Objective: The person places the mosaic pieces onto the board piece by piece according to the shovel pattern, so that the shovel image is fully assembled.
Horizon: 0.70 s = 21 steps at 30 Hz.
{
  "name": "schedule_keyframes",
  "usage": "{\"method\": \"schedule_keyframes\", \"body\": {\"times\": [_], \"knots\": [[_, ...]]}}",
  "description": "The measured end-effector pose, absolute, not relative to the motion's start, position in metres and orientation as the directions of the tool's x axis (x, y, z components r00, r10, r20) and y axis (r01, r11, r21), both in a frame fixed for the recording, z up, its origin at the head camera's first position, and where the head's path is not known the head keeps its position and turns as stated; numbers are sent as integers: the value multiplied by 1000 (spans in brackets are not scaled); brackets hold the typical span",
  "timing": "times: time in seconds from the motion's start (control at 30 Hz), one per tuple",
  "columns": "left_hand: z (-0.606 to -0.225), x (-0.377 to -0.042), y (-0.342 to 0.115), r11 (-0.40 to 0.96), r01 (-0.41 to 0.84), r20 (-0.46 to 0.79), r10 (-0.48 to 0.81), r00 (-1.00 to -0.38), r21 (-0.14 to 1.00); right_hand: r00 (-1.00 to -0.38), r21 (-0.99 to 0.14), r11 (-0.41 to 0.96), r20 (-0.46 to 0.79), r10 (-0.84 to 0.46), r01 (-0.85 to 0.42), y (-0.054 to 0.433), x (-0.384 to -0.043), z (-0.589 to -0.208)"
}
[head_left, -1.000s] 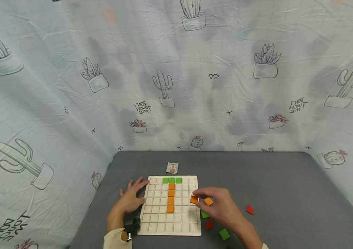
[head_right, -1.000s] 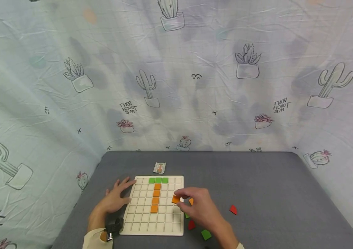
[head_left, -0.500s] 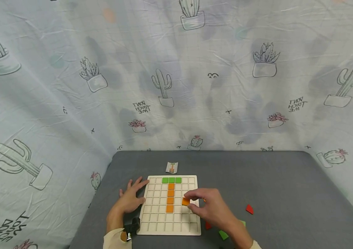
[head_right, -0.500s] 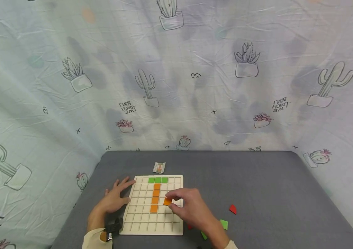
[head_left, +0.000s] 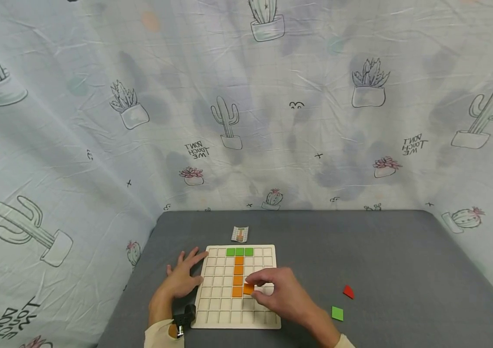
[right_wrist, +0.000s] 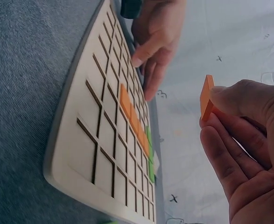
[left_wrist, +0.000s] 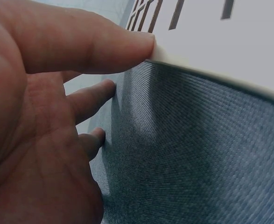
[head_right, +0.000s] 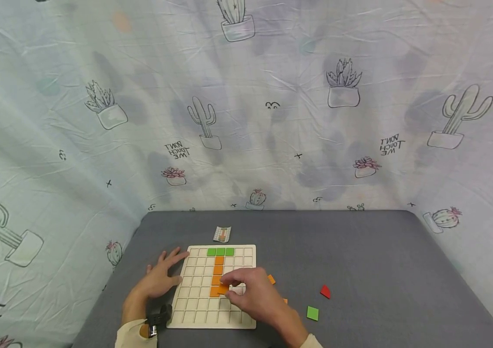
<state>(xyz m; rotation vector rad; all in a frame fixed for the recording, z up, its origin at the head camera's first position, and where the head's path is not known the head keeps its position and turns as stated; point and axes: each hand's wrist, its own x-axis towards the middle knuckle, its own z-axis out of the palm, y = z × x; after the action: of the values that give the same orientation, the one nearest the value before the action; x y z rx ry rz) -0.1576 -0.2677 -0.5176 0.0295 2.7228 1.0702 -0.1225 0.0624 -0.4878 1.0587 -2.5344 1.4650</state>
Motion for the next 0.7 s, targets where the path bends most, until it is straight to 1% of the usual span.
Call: {"method": "schedule_keyframes", "body": {"times": [0.13, 0.4, 0.7], "knots": [[-518, -158, -268, 732, -58, -191, 99, -977, 678, -761, -763, 318, 328, -559, -563, 57, -122, -491], [-519, -158, -268, 730, -57, -186, 97, -978, 681, -777, -829, 311, 213, -592, -464, 48, -123, -499], [-518, -158, -268, 739, -60, -188, 92, -978, 672, -772, -801, 338, 226, -594, -495, 43, -125, -507]]}}
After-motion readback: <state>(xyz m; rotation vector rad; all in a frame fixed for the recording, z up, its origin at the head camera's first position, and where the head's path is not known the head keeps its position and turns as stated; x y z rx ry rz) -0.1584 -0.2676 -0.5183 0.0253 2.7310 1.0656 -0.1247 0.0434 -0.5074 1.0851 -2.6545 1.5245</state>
